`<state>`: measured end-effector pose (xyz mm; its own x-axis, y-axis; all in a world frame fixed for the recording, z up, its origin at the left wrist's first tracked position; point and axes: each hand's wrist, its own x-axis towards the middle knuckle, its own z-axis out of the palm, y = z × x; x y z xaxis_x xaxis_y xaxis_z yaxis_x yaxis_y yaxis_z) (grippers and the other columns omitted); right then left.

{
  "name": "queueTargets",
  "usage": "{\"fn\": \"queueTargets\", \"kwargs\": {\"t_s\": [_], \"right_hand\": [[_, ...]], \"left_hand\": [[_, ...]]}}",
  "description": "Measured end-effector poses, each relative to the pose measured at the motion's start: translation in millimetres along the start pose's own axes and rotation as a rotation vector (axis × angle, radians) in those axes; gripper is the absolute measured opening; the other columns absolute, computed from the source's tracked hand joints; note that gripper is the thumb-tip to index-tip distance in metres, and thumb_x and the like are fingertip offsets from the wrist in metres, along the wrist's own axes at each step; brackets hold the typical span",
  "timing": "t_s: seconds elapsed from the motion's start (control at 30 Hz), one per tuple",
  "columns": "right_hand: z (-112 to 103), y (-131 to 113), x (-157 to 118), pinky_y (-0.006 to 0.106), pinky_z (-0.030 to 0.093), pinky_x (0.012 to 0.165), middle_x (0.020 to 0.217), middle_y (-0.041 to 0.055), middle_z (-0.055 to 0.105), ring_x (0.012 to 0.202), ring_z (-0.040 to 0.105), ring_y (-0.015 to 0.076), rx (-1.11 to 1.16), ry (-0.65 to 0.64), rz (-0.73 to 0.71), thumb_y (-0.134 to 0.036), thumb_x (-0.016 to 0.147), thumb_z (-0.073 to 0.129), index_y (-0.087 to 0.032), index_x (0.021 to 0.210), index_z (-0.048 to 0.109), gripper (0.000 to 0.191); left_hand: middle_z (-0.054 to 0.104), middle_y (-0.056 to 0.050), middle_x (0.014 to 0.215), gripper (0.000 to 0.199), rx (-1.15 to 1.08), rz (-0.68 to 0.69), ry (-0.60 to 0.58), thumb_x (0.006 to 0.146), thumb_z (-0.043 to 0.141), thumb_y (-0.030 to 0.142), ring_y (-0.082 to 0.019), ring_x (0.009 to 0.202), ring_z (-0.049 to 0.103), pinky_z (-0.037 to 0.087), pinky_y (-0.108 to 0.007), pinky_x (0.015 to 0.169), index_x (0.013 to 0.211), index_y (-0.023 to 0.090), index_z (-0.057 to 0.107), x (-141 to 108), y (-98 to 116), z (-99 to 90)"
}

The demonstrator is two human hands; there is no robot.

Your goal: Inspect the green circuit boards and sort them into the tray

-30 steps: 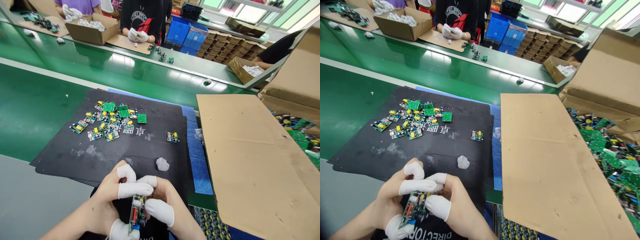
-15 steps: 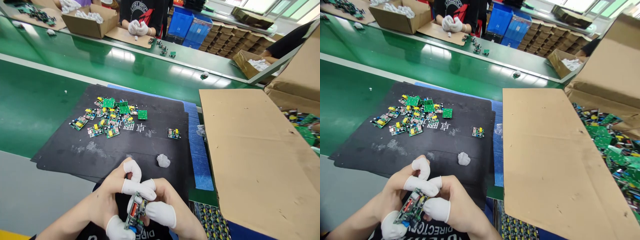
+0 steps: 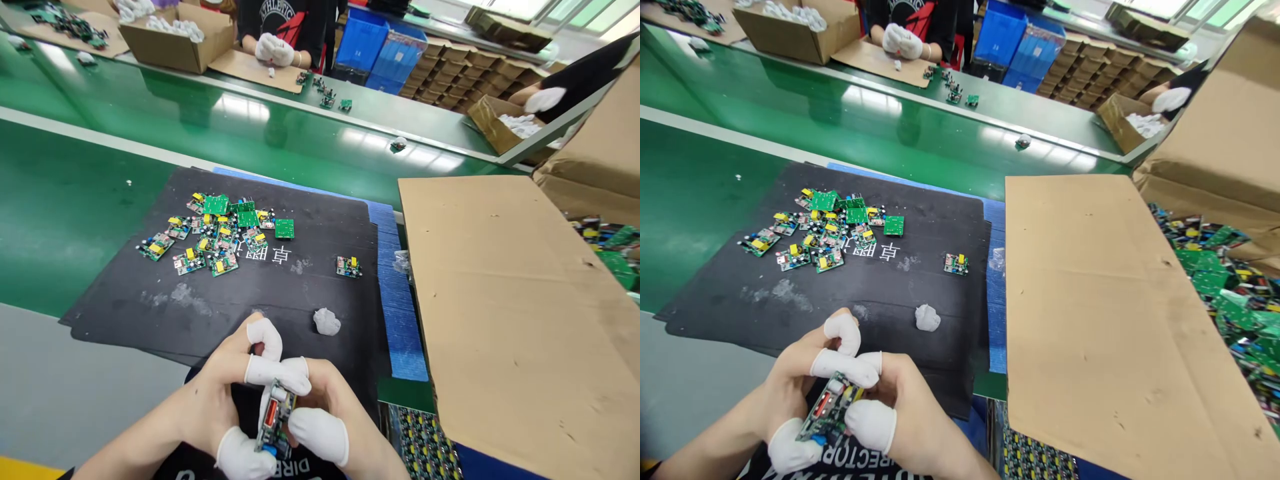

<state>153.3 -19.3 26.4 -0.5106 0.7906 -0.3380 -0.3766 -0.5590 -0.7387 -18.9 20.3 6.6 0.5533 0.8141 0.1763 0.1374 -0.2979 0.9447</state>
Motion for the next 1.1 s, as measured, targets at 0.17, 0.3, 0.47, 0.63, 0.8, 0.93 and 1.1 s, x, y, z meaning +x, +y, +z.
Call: {"fn": "queueTargets", "kwargs": {"t_s": [0.17, 0.3, 0.47, 0.63, 0.8, 0.93, 1.1], "right_hand": [[-9, 24, -4, 0.03, 0.046, 0.066, 0.1, 0.0087, 0.065, 0.073, 0.057, 0.0149, -0.117, 0.057, -0.115, -0.058, 0.074, 0.065, -0.019, 0.11, 0.054, 0.053], [-10, 29, -10, 0.034, 0.049, 0.074, 0.093, 0.0057, 0.064, 0.081, 0.06, 0.0189, -0.424, 0.203, -0.279, -0.044, 0.08, 0.062, -0.022, 0.116, 0.057, 0.042], [-11, 12, -13, 0.029, 0.05, 0.074, 0.091, 0.0023, 0.059, 0.079, 0.058, 0.0155, -0.756, 0.388, -0.629, -0.025, 0.077, 0.066, -0.026, 0.118, 0.055, 0.042], [-8, -1, -9, 0.028, 0.051, 0.06, 0.089, 0.0036, 0.056, 0.072, 0.056, 0.0151, -0.908, 0.318, -0.875, -0.01, 0.076, 0.062, -0.026, 0.11, 0.06, 0.038], [-3, -3, -9, 0.026, 0.052, 0.059, 0.091, 0.0049, 0.055, 0.074, 0.055, 0.0142, -0.955, 0.279, -0.852, -0.004, 0.077, 0.06, -0.024, 0.115, 0.058, 0.043], [-1, -3, -11, 0.029, 0.054, 0.065, 0.092, 0.0047, 0.057, 0.077, 0.059, 0.0152, -0.959, 0.307, -0.79, -0.003, 0.078, 0.058, -0.024, 0.114, 0.058, 0.042], [0, -5, -10, 0.028, 0.055, 0.064, 0.091, 0.005, 0.057, 0.078, 0.06, 0.0159, -1.0, 0.3, -0.805, -0.002, 0.076, 0.06, -0.023, 0.11, 0.059, 0.041]], "left_hand": [[0.041, -0.002, 0.073, 0.036, -0.083, 0.111, 0.017, 0.074, 0.067, 0.054, -0.016, 0.068, 0.04, 0.036, -0.028, 0.059, 0.091, 0.023, 0.07, -1, -4, -2.0], [0.04, -0.003, 0.075, 0.039, -0.168, 0.067, 0.06, 0.078, 0.061, 0.057, -0.016, 0.069, 0.04, 0.034, -0.028, 0.06, 0.095, 0.022, 0.069, -2, -6, -1.3], [0.044, -0.003, 0.081, 0.044, -0.306, 0.074, 0.009, 0.085, 0.051, 0.061, -0.015, 0.071, 0.04, 0.036, -0.027, 0.064, 0.101, 0.023, 0.065, -3, 2, -2.2], [0.047, -0.007, 0.088, 0.041, -0.315, 0.073, -0.08, 0.092, 0.04, 0.055, -0.019, 0.082, 0.044, 0.041, -0.031, 0.073, 0.104, 0.019, 0.057, -3, 6, -2.7], [0.044, -0.006, 0.088, 0.041, -0.305, 0.074, -0.105, 0.093, 0.036, 0.054, -0.017, 0.079, 0.043, 0.04, -0.029, 0.071, 0.101, 0.018, 0.053, -3, 7, -0.1], [0.043, -0.004, 0.087, 0.039, -0.179, 0.069, -0.056, 0.092, 0.04, 0.055, -0.016, 0.078, 0.04, 0.037, -0.027, 0.069, 0.099, 0.019, 0.053, -5, 7, 2.7], [0.047, -0.005, 0.089, 0.035, -0.087, 0.188, 0.049, 0.093, 0.042, 0.049, -0.017, 0.081, 0.04, 0.038, -0.029, 0.072, 0.116, 0.023, 0.047, -7, 3, 8.2]]}}
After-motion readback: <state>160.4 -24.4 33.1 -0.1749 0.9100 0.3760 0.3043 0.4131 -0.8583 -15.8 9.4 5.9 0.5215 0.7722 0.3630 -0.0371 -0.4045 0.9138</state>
